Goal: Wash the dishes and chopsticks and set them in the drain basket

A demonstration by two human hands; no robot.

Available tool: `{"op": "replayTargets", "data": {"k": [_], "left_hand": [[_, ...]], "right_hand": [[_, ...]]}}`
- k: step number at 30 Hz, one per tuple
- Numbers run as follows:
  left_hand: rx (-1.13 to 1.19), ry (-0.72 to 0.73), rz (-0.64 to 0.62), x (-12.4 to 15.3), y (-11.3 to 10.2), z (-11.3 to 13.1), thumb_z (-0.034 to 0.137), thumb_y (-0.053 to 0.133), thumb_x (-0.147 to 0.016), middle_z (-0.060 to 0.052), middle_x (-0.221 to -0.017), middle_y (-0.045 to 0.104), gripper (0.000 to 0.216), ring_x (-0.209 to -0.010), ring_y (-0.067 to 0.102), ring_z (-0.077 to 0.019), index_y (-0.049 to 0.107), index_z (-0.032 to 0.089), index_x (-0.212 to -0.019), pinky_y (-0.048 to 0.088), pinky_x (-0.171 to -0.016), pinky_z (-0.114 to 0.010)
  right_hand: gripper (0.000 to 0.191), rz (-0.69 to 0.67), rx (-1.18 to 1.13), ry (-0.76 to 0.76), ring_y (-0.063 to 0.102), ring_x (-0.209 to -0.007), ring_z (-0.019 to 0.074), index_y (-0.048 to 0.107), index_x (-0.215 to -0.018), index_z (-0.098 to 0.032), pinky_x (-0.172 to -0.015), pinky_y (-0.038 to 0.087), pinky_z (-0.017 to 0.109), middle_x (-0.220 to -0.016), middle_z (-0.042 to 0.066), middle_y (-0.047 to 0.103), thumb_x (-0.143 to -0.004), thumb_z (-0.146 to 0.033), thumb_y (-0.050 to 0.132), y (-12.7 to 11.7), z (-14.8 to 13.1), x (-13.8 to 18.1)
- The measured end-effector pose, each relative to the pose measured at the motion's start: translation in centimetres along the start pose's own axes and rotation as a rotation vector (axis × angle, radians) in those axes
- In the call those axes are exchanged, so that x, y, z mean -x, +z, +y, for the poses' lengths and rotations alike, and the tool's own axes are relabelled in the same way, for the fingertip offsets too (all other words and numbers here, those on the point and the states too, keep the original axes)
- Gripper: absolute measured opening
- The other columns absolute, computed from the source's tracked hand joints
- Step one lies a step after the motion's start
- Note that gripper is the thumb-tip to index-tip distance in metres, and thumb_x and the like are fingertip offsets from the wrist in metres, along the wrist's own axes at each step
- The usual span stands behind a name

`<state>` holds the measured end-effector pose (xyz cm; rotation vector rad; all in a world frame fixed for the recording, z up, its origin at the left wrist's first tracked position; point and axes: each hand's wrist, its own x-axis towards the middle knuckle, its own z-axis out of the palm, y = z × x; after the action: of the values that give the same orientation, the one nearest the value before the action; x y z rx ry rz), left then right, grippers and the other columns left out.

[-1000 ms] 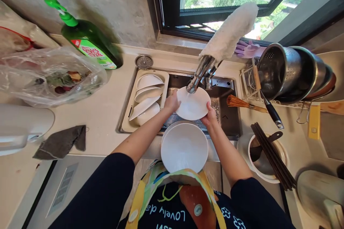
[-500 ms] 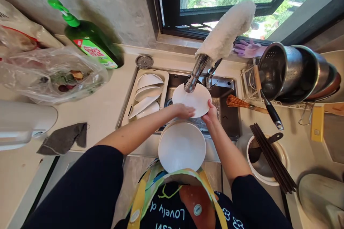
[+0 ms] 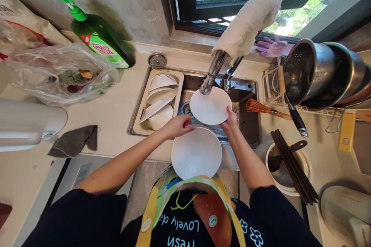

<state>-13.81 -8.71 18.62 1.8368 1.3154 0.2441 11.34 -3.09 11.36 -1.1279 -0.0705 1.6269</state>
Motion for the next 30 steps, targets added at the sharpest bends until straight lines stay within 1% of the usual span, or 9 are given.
{"op": "replayTargets", "data": {"k": [4,7,10,13,15,19,25,28,30], "left_hand": [[-0.077,-0.077,-0.019,1.3,2.3,-0.1,0.039,0.078,-0.060,-0.005,-0.076,0.065,0.032,-0.077,0.063,-0.0271,0.061,0.024,-0.083,0.044,-0.069,-0.030],[0.006,-0.131,-0.023,0.9,3.0,-0.5,0.026,0.077,-0.055,-0.004,-0.072,0.067,0.037,-0.079,0.065,-0.0289,0.066,0.024,-0.090,0.046,-0.070,-0.030],[0.258,-0.182,-0.223,0.3,2.3,-0.8,0.020,0.072,-0.053,-0.001,-0.073,0.069,0.040,-0.077,0.066,-0.0255,0.070,0.024,-0.093,0.048,-0.070,-0.028],[0.550,-0.302,-0.450,0.2,1.5,-1.1,0.019,0.069,-0.051,-0.001,-0.081,0.072,0.044,-0.079,0.067,-0.0242,0.070,0.023,-0.096,0.051,-0.068,-0.030],[0.672,-0.343,-0.520,0.5,1.4,-1.2,0.018,0.069,-0.051,-0.001,-0.082,0.073,0.039,-0.079,0.067,-0.0234,0.070,0.022,-0.090,0.053,-0.067,-0.030],[0.765,-0.359,-0.511,1.3,1.2,-1.6,0.016,0.071,-0.050,0.000,-0.080,0.075,0.032,-0.075,0.068,-0.0209,0.070,0.021,-0.082,0.054,-0.067,-0.029],[0.971,-0.452,-0.466,2.8,-2.0,-2.6,0.018,0.077,-0.050,-0.009,-0.086,0.075,0.054,-0.079,0.070,-0.0255,0.070,0.017,-0.104,0.056,-0.068,-0.034],[1.029,-0.476,-0.388,3.3,-3.8,-3.0,0.017,0.076,-0.050,-0.010,-0.088,0.074,0.062,-0.081,0.069,-0.0267,0.066,0.017,-0.111,0.056,-0.074,-0.039],[1.060,-0.478,-0.297,3.4,-4.5,-3.1,0.015,0.074,-0.049,-0.006,-0.086,0.074,0.065,-0.083,0.068,-0.0264,0.064,0.020,-0.113,0.054,-0.078,-0.040]], "right_hand": [[0.023,0.007,0.015,-0.048,0.068,-0.098,0.0238,0.064,-0.096,-0.019,-0.097,0.051,0.052,-0.086,0.005,0.075,-0.083,-0.037,0.055,-0.3,-0.9,0.5],[0.025,0.013,0.014,-0.030,0.068,-0.100,0.0240,0.064,-0.099,-0.018,-0.097,0.051,0.052,-0.087,0.006,0.075,-0.086,-0.035,0.051,0.2,-1.3,1.1],[0.026,-0.003,0.011,-0.045,0.067,-0.102,0.0241,0.064,-0.101,-0.017,-0.097,0.051,0.051,-0.089,0.007,0.075,-0.087,-0.035,0.051,0.9,-1.6,1.4],[0.027,-0.025,0.023,-0.085,0.067,-0.102,0.0240,0.065,-0.101,-0.018,-0.097,0.052,0.051,-0.090,0.006,0.075,-0.086,-0.037,0.052,1.3,-2.1,1.6],[0.027,-0.027,0.015,-0.096,0.067,-0.102,0.0240,0.065,-0.101,-0.018,-0.097,0.052,0.051,-0.090,0.006,0.075,-0.086,-0.037,0.053,1.3,-2.5,1.6],[0.026,-0.034,-0.014,-0.100,0.067,-0.100,0.0242,0.065,-0.101,-0.018,-0.097,0.052,0.052,-0.089,0.006,0.075,-0.086,-0.036,0.053,1.1,-3.2,1.5],[0.028,-0.035,-0.051,-0.120,0.068,-0.098,0.0237,0.064,-0.106,-0.017,-0.096,0.052,0.053,-0.090,0.006,0.075,-0.088,-0.034,0.049,1.1,-4.9,1.6],[0.030,0.016,-0.046,-0.155,0.068,-0.099,0.0237,0.063,-0.107,-0.016,-0.098,0.050,0.054,-0.090,0.007,0.074,-0.090,-0.033,0.045,1.4,-5.7,2.0],[0.031,0.036,-0.002,-0.182,0.067,-0.101,0.0239,0.063,-0.105,-0.018,-0.100,0.049,0.053,-0.092,0.007,0.074,-0.091,-0.035,0.042,1.4,-6.2,2.3]]}}
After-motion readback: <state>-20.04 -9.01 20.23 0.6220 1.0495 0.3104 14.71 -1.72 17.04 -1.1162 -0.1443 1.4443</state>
